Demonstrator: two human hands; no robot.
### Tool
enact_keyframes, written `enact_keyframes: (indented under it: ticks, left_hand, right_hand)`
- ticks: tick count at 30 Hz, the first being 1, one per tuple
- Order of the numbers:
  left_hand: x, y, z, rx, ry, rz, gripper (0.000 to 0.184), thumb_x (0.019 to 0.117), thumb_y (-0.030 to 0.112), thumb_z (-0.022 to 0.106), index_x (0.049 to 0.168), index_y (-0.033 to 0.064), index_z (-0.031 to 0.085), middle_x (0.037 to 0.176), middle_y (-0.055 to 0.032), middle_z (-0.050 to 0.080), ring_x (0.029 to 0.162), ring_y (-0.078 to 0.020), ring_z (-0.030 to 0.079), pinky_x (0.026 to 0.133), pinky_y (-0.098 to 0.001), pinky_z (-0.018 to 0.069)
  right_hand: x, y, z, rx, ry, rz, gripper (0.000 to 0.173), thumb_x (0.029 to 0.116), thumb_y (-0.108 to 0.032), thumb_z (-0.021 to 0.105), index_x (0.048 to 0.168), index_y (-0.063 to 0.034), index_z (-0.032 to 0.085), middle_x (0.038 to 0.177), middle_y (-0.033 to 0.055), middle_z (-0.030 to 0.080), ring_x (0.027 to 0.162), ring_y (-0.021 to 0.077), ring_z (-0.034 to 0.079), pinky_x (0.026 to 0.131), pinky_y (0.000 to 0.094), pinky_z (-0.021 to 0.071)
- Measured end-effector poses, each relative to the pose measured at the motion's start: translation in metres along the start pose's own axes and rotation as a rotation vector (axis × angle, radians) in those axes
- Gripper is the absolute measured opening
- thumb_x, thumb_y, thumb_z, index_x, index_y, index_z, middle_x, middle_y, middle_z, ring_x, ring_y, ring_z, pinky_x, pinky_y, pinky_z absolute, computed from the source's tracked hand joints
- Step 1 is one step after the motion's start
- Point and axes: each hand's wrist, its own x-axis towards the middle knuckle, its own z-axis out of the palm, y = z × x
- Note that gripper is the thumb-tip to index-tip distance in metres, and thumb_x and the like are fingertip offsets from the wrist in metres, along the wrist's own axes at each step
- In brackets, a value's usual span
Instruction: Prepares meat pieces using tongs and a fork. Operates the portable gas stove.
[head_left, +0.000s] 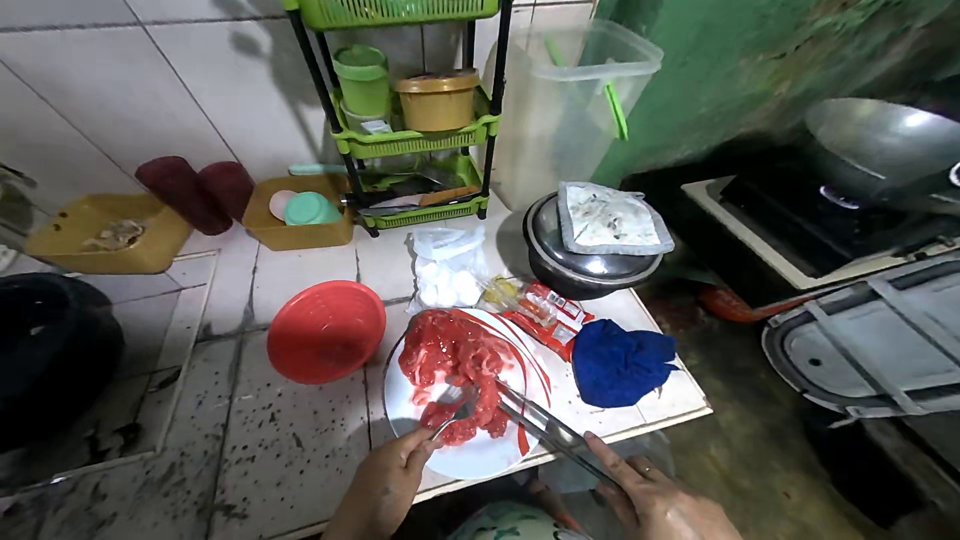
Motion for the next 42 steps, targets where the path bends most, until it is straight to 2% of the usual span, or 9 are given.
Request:
enact_keyframes:
  ticks: [7, 16, 21, 25, 28, 32, 34, 38, 42]
  left_hand:
    - [0.004, 0.001, 0.005, 0.013, 0.055, -0.043, 0.037, 0.1099, 0.030, 0.043, 0.132, 0.0137, 0.067, 0.084, -0.0047, 0.064, 0.067, -0.0150, 0.056, 0.068, -0.0361, 0.0495]
    - [0.013, 0.002, 0.000, -0.038, -0.007, -0.021, 0.035, 0.1098, 0.029, 0.044, 0.131, 0.0099, 0.066, 0.077, -0.0002, 0.057, 0.061, -0.0093, 0.051, 0.060, -0.0284, 0.0453]
    - [0.013, 0.013, -0.008, 0.129, 0.009, -0.014, 0.040, 0.1113, 0.031, 0.039, 0.136, 0.0124, 0.064, 0.094, -0.0083, 0.066, 0.075, -0.0185, 0.060, 0.075, -0.0396, 0.0508]
    - [0.012, 0.017, -0.010, 0.113, 0.048, 0.012, 0.040, 0.1107, 0.032, 0.040, 0.135, 0.0121, 0.064, 0.091, -0.0072, 0.065, 0.074, -0.0177, 0.059, 0.074, -0.0393, 0.0508]
    - [0.019, 0.024, -0.008, 0.150, 0.037, 0.005, 0.041, 0.1112, 0.034, 0.040, 0.137, 0.0119, 0.063, 0.100, -0.0105, 0.068, 0.081, -0.0207, 0.063, 0.079, -0.0418, 0.0520]
    - [0.019, 0.026, -0.008, 0.342, 0.087, 0.031, 0.043, 0.1121, 0.030, 0.038, 0.138, 0.0075, 0.063, 0.128, -0.0193, 0.068, 0.122, -0.0352, 0.064, 0.107, -0.0562, 0.0450]
    - [0.016, 0.027, -0.006, 0.346, 0.119, 0.103, 0.044, 0.1117, 0.029, 0.039, 0.136, 0.0026, 0.064, 0.127, -0.0237, 0.068, 0.121, -0.0404, 0.064, 0.106, -0.0605, 0.0451]
    - [0.015, 0.036, -0.011, 0.306, 0.091, 0.215, 0.044, 0.1101, 0.029, 0.040, 0.127, -0.0022, 0.066, 0.099, -0.0247, 0.071, 0.087, -0.0389, 0.069, 0.082, -0.0587, 0.0530]
    - [0.024, 0.048, -0.014, 0.387, 0.077, 0.236, 0.042, 0.1108, 0.025, 0.039, 0.129, -0.0013, 0.066, 0.109, -0.0275, 0.071, 0.104, -0.0454, 0.069, 0.092, -0.0646, 0.0498]
  right_hand:
    - [-0.026, 0.032, -0.014, 0.125, -0.093, 0.127, 0.061, 0.1003, -0.037, 0.063, 0.157, -0.0220, 0.046, 0.117, 0.0261, 0.070, 0.095, 0.0485, 0.070, 0.077, 0.0680, 0.0543]
    - [-0.022, 0.010, 0.008, 0.203, -0.098, 0.127, 0.062, 0.1020, -0.039, 0.061, 0.159, -0.0221, 0.044, 0.119, 0.0234, 0.070, 0.101, 0.0443, 0.070, 0.085, 0.0640, 0.0551]
    - [-0.023, 0.011, 0.022, 0.268, -0.088, 0.145, 0.055, 0.1047, -0.036, 0.056, 0.157, -0.0218, 0.046, 0.118, 0.0247, 0.071, 0.097, 0.0457, 0.071, 0.083, 0.0656, 0.0548]
    - [-0.024, 0.015, 0.025, 0.382, -0.109, 0.148, 0.055, 0.1048, -0.034, 0.057, 0.157, -0.0198, 0.047, 0.125, 0.0220, 0.070, 0.105, 0.0436, 0.071, 0.090, 0.0660, 0.0535]
    - [-0.024, 0.020, 0.020, 0.437, -0.133, 0.153, 0.055, 0.1049, -0.034, 0.057, 0.156, -0.0183, 0.047, 0.129, 0.0210, 0.069, 0.110, 0.0427, 0.070, 0.095, 0.0663, 0.0519]
    - [-0.023, 0.017, 0.009, 0.501, -0.212, 0.185, 0.053, 0.1059, -0.032, 0.056, 0.157, -0.0193, 0.047, 0.131, 0.0198, 0.069, 0.115, 0.0414, 0.068, 0.100, 0.0650, 0.0498]
    - [-0.024, 0.018, 0.007, 0.526, -0.229, 0.226, 0.052, 0.1062, -0.033, 0.055, 0.156, -0.0226, 0.048, 0.130, 0.0181, 0.070, 0.115, 0.0393, 0.069, 0.101, 0.0639, 0.0495]
    - [-0.023, 0.024, 0.021, 0.482, -0.144, 0.209, 0.050, 0.1054, -0.034, 0.055, 0.154, -0.0265, 0.051, 0.126, 0.0156, 0.072, 0.111, 0.0370, 0.071, 0.095, 0.0640, 0.0532]
    - [-0.021, 0.020, 0.016, 0.352, -0.126, 0.177, 0.049, 0.1065, -0.035, 0.053, 0.155, -0.0287, 0.049, 0.123, 0.0170, 0.072, 0.104, 0.0387, 0.072, 0.088, 0.0635, 0.0555]
